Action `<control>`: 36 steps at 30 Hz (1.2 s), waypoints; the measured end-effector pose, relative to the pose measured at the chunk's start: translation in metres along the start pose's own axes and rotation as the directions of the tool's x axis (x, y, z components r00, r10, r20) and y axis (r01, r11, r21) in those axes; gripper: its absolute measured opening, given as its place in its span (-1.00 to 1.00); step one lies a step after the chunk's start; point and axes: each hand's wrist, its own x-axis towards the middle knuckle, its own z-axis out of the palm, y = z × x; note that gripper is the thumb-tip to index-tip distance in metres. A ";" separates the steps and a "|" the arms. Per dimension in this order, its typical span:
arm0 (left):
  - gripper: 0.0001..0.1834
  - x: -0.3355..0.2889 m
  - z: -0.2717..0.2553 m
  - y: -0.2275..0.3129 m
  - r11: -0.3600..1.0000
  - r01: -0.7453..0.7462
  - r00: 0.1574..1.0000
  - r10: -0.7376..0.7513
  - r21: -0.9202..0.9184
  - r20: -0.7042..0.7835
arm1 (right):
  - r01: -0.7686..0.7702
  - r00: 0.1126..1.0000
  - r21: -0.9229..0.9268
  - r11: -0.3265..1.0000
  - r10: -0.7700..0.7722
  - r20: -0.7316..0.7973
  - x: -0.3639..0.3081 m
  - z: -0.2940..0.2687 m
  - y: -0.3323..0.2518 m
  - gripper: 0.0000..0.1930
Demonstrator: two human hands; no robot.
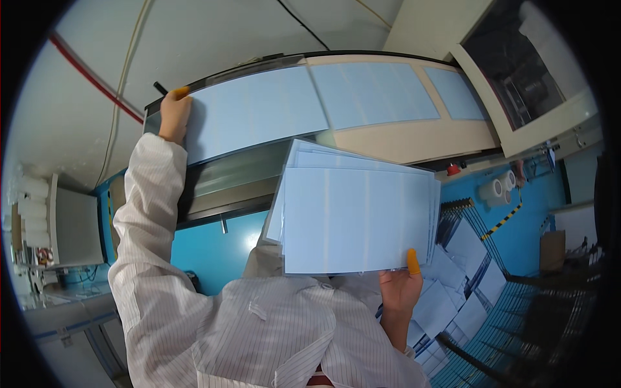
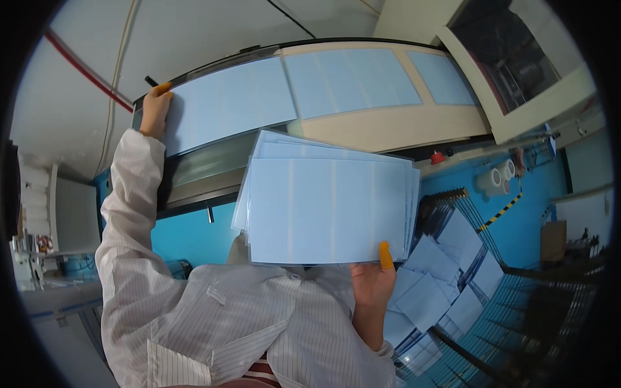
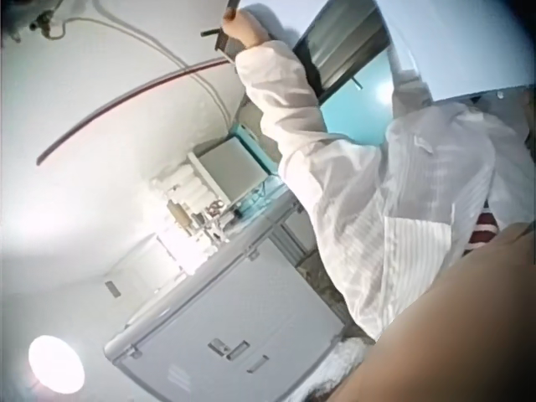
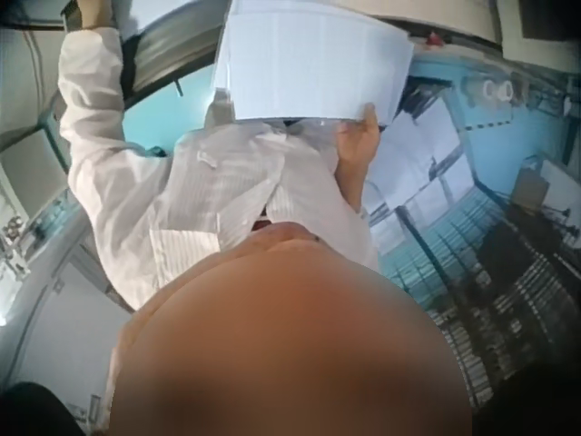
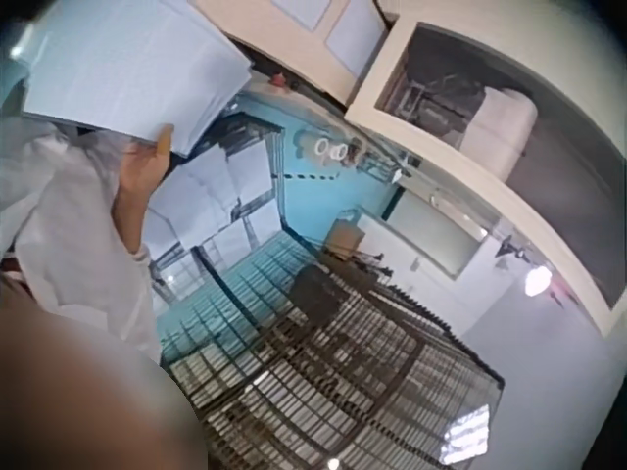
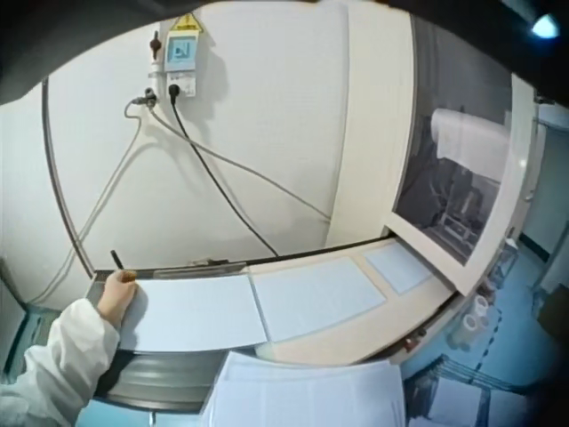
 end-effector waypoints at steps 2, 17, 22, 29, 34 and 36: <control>-0.60 -0.022 -0.005 0.026 1.000 -0.009 0.998 0.008 0.004 0.064 | -0.008 1.000 -0.002 1.000 0.008 0.007 0.000 0.002 -0.002 -0.69; -0.34 -0.128 -0.028 0.051 0.603 -0.709 0.680 0.447 0.366 0.581 | 0.008 1.000 0.047 0.999 -0.008 0.001 0.001 0.002 -0.003 -0.70; -0.39 -0.131 -0.013 0.063 0.586 -0.742 0.635 0.462 0.325 0.619 | 0.042 0.999 0.031 0.999 -0.042 0.001 -0.004 0.000 -0.002 -0.70; -0.38 -0.137 0.015 0.074 0.580 -0.748 0.639 0.501 0.322 0.583 | -0.068 0.989 0.115 0.991 0.053 0.136 -0.002 -0.005 -0.007 -0.65; -0.36 -0.141 0.038 0.088 0.592 -0.715 0.679 0.460 0.372 0.572 | -0.043 0.997 0.030 0.999 0.041 0.069 -0.002 0.001 -0.006 -0.63; -0.36 -0.140 0.045 0.091 0.590 -0.722 0.669 0.464 0.361 0.580 | -0.040 0.997 0.010 0.999 0.039 0.064 -0.002 0.003 -0.007 -0.62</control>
